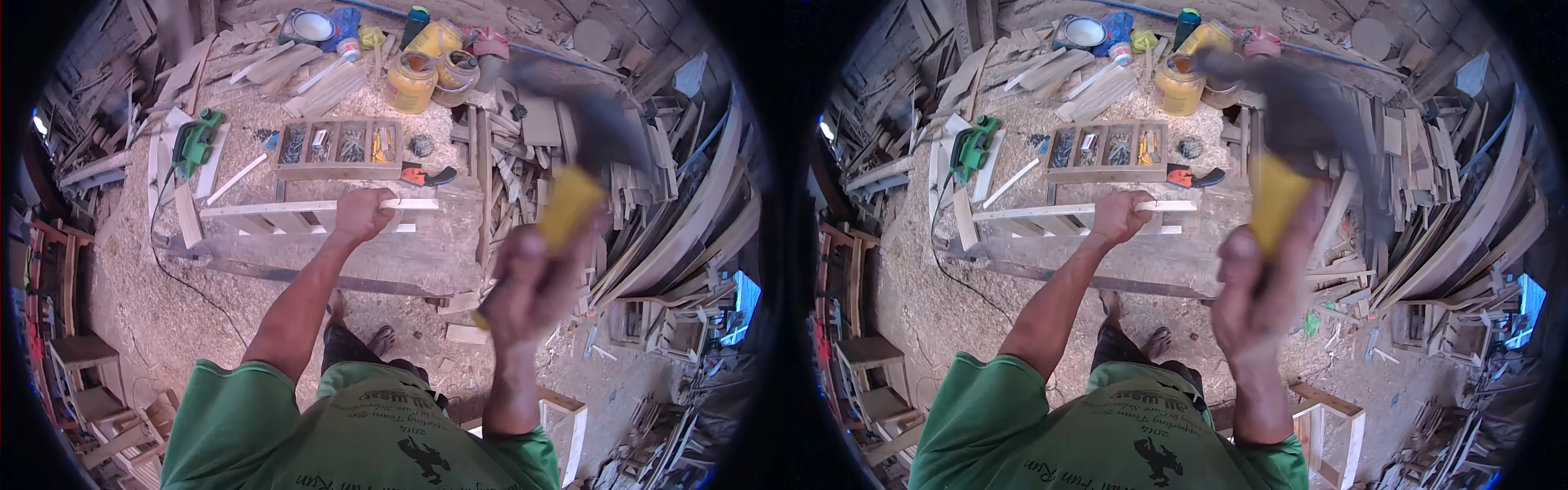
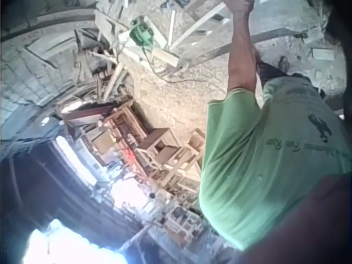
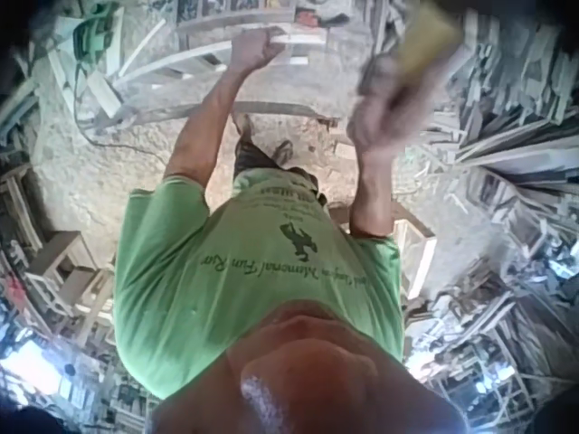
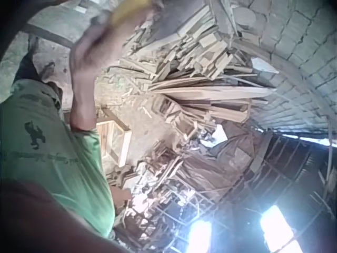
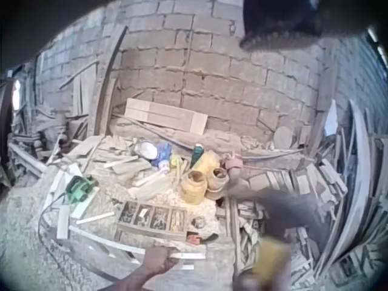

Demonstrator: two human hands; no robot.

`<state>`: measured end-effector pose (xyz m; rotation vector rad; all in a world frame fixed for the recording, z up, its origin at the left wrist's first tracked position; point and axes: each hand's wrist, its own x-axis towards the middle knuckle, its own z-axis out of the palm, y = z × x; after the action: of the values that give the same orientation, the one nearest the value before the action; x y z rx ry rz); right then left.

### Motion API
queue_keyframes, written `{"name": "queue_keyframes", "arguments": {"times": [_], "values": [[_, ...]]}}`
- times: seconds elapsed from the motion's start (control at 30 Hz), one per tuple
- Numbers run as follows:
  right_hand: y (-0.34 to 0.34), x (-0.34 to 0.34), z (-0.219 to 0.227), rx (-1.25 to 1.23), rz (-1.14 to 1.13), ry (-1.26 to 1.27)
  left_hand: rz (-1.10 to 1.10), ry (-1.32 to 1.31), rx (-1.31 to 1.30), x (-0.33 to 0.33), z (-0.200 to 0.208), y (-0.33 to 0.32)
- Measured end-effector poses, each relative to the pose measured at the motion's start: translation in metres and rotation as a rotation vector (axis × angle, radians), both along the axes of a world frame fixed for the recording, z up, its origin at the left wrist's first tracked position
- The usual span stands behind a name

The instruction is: The person assembles a wooden bench frame by nailing slats and side panels together. They use a hammer to drive nails into the joints, securing the structure on a workbench and later on the floor.

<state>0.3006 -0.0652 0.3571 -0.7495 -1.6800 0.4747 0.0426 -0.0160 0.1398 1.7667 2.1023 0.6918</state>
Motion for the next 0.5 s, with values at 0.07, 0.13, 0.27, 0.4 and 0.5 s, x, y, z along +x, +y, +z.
{"name": "queue_keyframes", "arguments": {"times": [0.07,0.13,0.27,0.4,0.5], "values": [[0.001,-0.015,0.025,0.105,0.041,0.236,-0.014,-0.01,0.069,0.0,-0.005,-0.006],[0.003,-0.021,0.03,0.141,0.087,0.379,-0.019,-0.021,0.108,0.003,-0.007,-0.009],[0.015,0.005,-0.127,-0.014,-0.062,-0.455,-0.015,-0.005,0.118,0.012,0.001,-0.009],[0.016,-0.023,-0.149,-0.357,0.013,-0.582,-0.017,0.001,0.209,0.008,0.003,-0.004],[0.014,-0.03,-0.083,-0.271,-0.004,-0.419,-0.041,0.035,0.179,0.0,-0.003,-0.008]]}}
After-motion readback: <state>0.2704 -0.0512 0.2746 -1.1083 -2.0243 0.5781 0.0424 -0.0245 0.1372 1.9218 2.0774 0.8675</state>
